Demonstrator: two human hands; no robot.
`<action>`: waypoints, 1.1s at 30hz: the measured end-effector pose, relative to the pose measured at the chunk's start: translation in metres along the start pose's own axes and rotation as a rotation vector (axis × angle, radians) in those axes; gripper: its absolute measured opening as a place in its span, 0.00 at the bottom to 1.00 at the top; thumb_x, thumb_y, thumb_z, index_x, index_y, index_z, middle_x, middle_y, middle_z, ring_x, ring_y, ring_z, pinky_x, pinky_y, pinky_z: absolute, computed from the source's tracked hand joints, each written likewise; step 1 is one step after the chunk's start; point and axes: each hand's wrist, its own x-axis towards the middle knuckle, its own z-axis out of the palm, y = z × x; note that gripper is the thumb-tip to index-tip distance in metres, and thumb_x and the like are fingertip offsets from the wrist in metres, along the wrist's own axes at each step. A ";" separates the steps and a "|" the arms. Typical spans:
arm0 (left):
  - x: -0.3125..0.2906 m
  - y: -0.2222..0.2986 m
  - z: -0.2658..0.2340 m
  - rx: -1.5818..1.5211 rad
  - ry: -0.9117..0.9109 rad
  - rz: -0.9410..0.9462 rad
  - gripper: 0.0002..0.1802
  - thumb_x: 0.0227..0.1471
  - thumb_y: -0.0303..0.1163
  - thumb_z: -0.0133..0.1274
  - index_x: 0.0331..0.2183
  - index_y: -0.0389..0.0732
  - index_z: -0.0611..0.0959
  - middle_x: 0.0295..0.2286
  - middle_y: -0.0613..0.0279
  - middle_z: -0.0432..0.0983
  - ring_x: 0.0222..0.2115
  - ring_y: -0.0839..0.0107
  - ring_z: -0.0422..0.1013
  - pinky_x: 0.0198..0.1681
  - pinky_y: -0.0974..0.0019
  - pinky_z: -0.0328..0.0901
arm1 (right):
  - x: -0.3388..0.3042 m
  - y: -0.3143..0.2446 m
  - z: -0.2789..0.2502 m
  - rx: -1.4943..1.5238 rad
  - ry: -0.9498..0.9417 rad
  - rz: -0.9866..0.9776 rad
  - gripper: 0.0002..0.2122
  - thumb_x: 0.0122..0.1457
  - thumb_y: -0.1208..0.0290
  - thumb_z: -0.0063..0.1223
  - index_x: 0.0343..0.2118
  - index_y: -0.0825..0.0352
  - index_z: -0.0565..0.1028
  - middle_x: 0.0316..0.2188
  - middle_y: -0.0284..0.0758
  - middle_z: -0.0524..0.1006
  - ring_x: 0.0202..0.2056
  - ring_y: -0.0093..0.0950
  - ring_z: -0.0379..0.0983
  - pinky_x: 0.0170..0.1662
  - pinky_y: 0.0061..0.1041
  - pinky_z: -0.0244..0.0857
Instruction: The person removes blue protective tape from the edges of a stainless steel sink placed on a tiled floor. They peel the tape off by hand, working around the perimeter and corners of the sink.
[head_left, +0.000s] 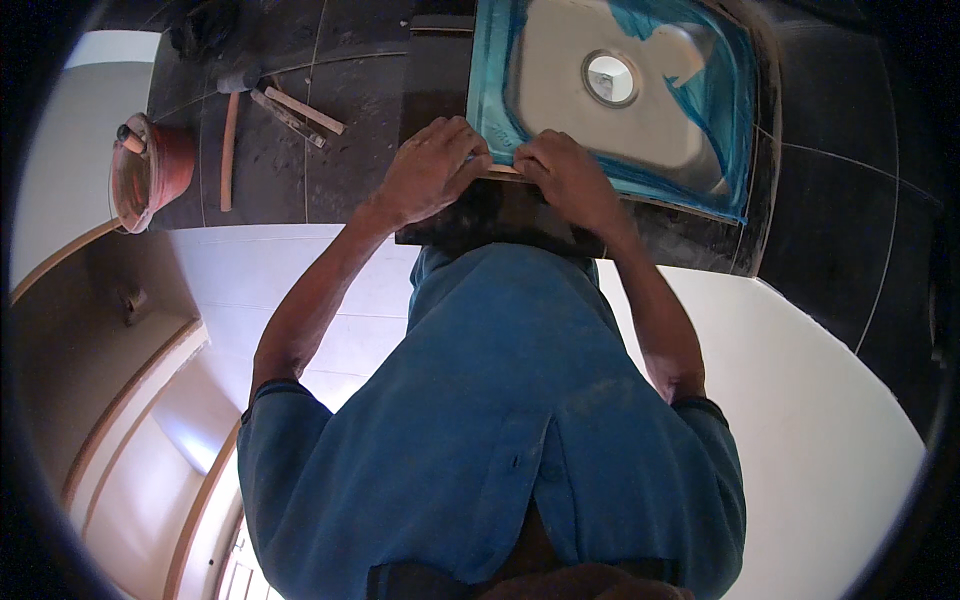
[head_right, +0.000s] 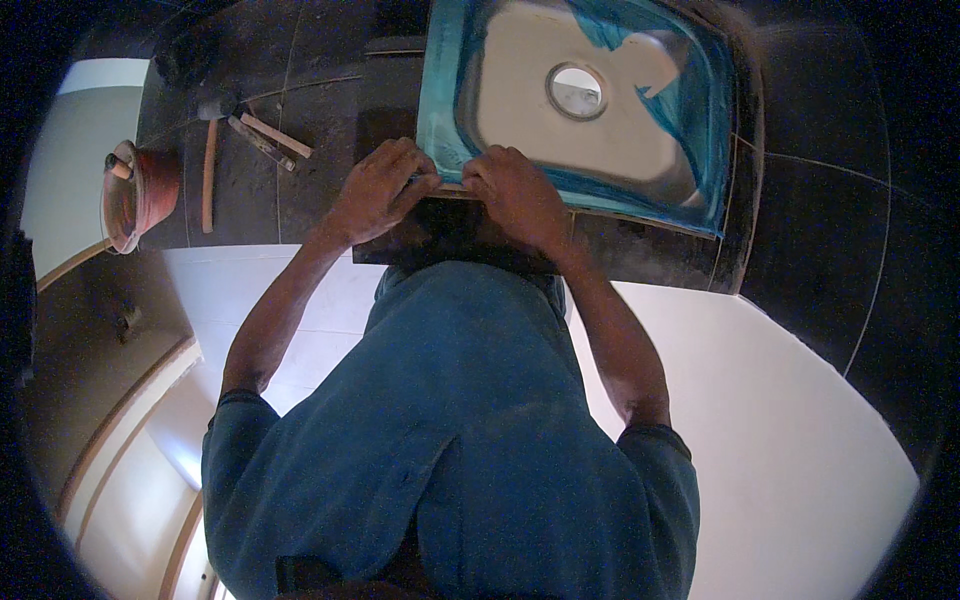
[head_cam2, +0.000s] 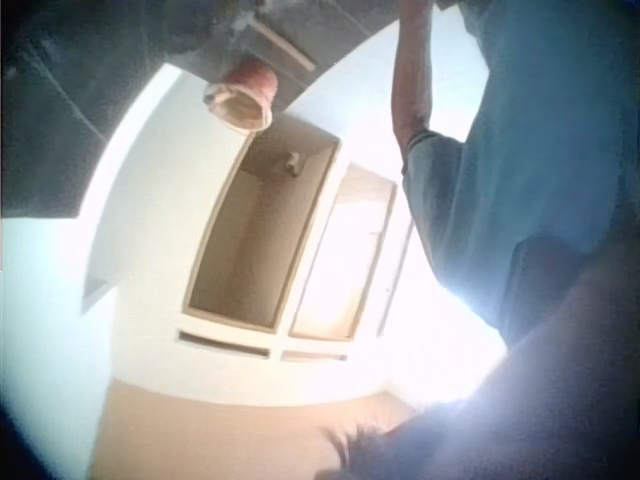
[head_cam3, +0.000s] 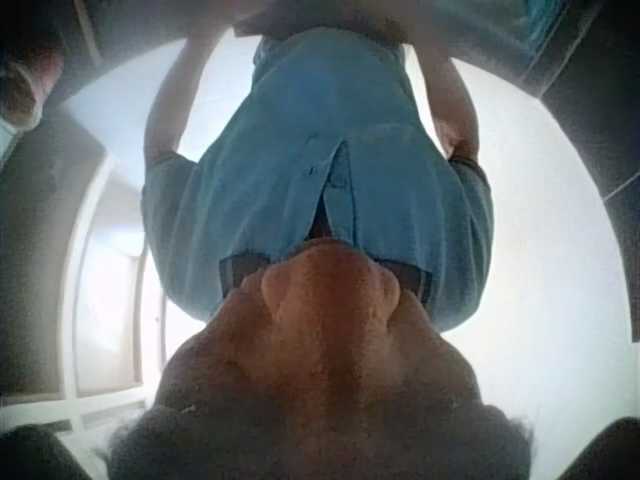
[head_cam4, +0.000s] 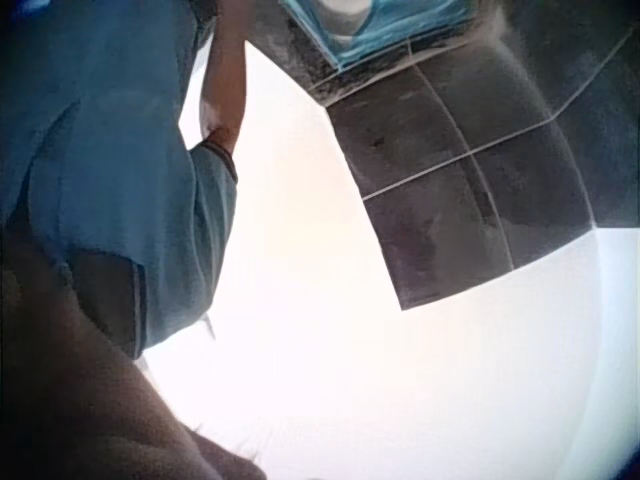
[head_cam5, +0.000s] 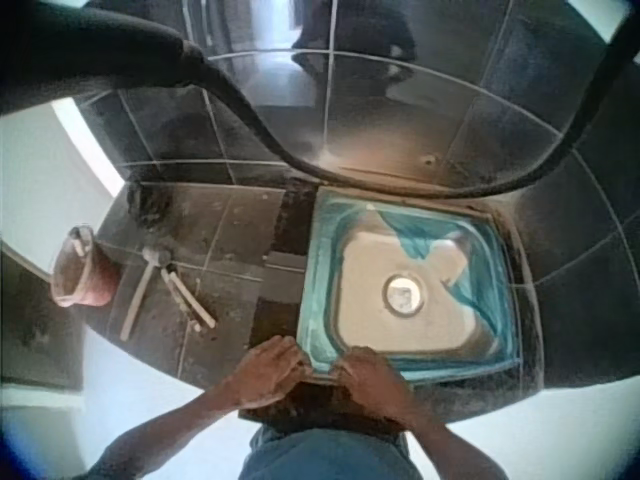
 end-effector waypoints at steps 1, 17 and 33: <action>0.003 0.004 0.003 0.071 -0.006 0.033 0.14 0.61 0.39 0.60 0.42 0.40 0.81 0.37 0.55 0.73 0.41 0.56 0.72 0.45 0.51 0.69 | 0.006 -0.003 -0.010 0.098 -0.082 0.107 0.11 0.64 0.65 0.58 0.42 0.67 0.79 0.40 0.44 0.76 0.46 0.47 0.73 0.51 0.46 0.69; 0.021 0.010 0.017 -0.010 -0.158 -0.067 0.14 0.64 0.42 0.55 0.43 0.43 0.82 0.40 0.55 0.76 0.46 0.53 0.72 0.53 0.48 0.64 | -0.048 0.022 0.012 -0.330 0.245 -0.148 0.11 0.65 0.66 0.56 0.46 0.64 0.80 0.44 0.40 0.78 0.48 0.44 0.74 0.54 0.45 0.69; 0.047 0.033 0.035 -0.149 -0.194 -0.080 0.15 0.62 0.43 0.57 0.42 0.42 0.84 0.38 0.52 0.77 0.45 0.50 0.73 0.54 0.48 0.64 | -0.066 0.023 -0.016 -0.221 0.153 0.094 0.11 0.66 0.66 0.53 0.46 0.65 0.79 0.47 0.42 0.78 0.54 0.44 0.73 0.58 0.46 0.67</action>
